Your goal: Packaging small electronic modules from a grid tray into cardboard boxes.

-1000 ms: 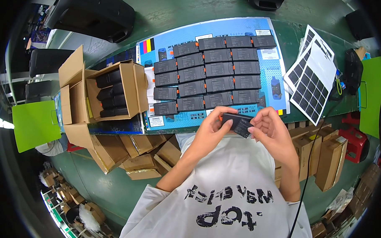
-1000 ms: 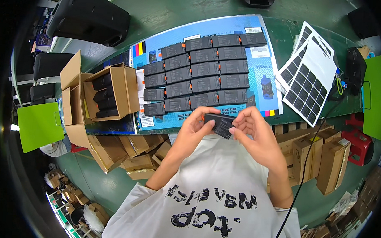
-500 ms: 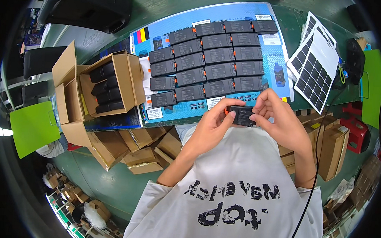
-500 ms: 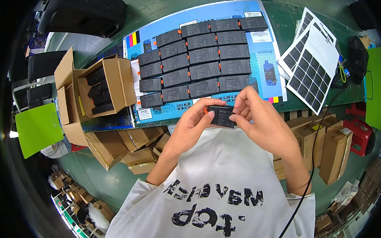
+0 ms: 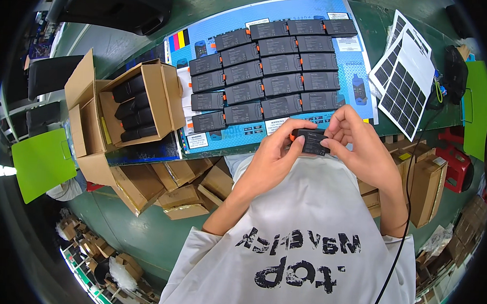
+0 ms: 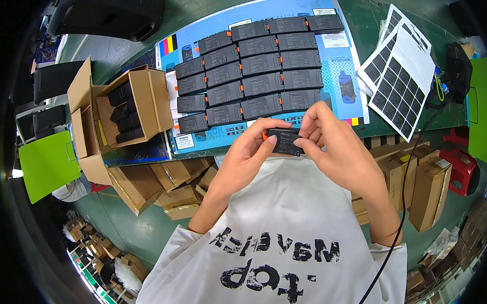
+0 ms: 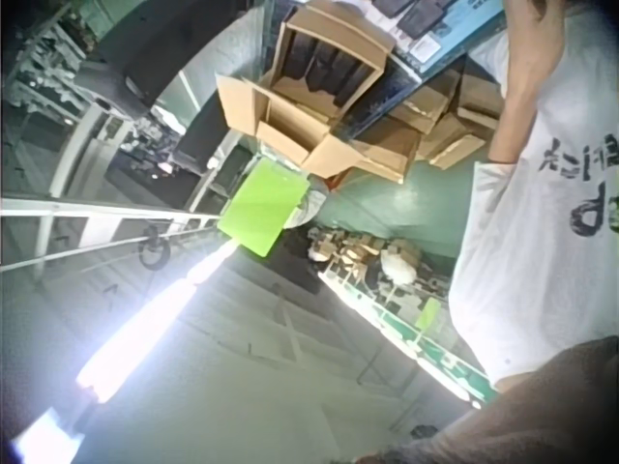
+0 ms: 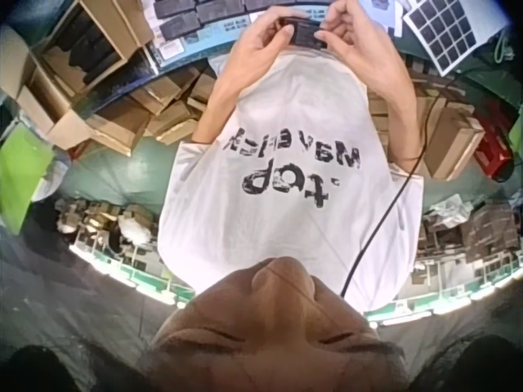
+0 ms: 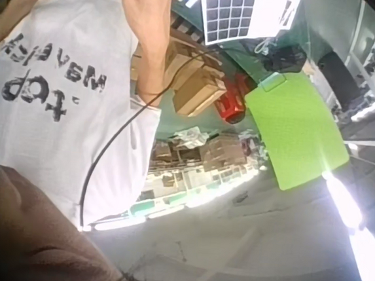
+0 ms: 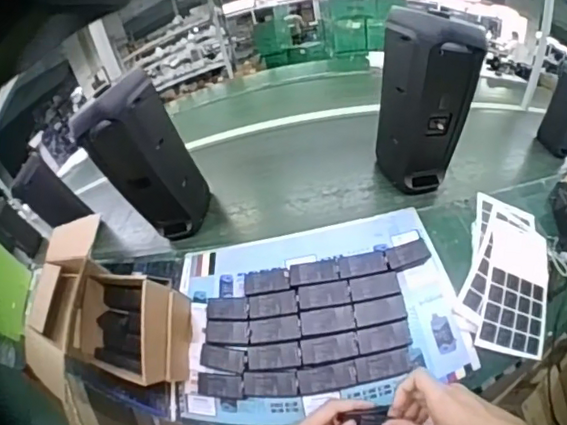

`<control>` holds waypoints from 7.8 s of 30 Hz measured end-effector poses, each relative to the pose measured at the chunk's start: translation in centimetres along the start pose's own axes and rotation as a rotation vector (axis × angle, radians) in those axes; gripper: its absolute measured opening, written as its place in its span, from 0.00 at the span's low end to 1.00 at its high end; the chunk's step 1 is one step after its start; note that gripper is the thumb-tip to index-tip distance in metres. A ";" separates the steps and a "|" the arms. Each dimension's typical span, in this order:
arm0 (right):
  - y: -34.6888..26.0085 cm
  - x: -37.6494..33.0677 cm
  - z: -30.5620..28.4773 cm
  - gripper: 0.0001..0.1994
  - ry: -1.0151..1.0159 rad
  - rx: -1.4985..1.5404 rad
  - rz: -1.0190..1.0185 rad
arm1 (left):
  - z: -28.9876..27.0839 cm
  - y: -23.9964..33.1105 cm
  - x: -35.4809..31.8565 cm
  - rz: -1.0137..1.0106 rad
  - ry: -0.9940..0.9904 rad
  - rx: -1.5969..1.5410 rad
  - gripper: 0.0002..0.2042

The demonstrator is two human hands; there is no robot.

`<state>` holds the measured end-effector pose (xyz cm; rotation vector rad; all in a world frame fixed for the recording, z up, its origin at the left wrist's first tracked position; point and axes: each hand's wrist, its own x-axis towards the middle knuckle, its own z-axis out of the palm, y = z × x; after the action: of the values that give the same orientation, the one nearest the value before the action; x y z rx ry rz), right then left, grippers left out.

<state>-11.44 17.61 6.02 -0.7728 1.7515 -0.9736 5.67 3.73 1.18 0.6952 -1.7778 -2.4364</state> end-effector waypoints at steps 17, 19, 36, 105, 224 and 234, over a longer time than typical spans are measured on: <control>-0.1 -1.2 1.8 0.26 0.483 -0.039 -0.050 | 0.7 0.9 -0.5 0.141 0.203 -0.208 0.16; -0.6 -0.5 4.4 0.22 0.373 0.078 -0.131 | 1.3 0.7 0.1 0.199 0.176 -0.166 0.17; 8.2 10.2 -6.1 0.12 0.906 0.147 -0.170 | -15.4 4.9 -6.2 0.467 1.220 0.535 0.07; 17.4 4.7 -19.7 0.21 1.022 -0.905 -0.225 | -2.1 4.9 -0.4 0.258 0.196 -0.354 0.18; 17.7 4.3 -17.5 0.08 1.085 -0.722 -0.441 | -3.9 12.5 23.7 0.690 0.628 -0.327 0.05; 17.0 3.9 -17.6 0.08 1.107 -0.663 -0.433 | -1.7 11.2 27.4 0.726 0.636 -0.415 0.06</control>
<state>-30.50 27.29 -6.51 -1.1744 3.0468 -1.2305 -20.77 -9.60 2.06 0.5525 -0.9912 -1.7289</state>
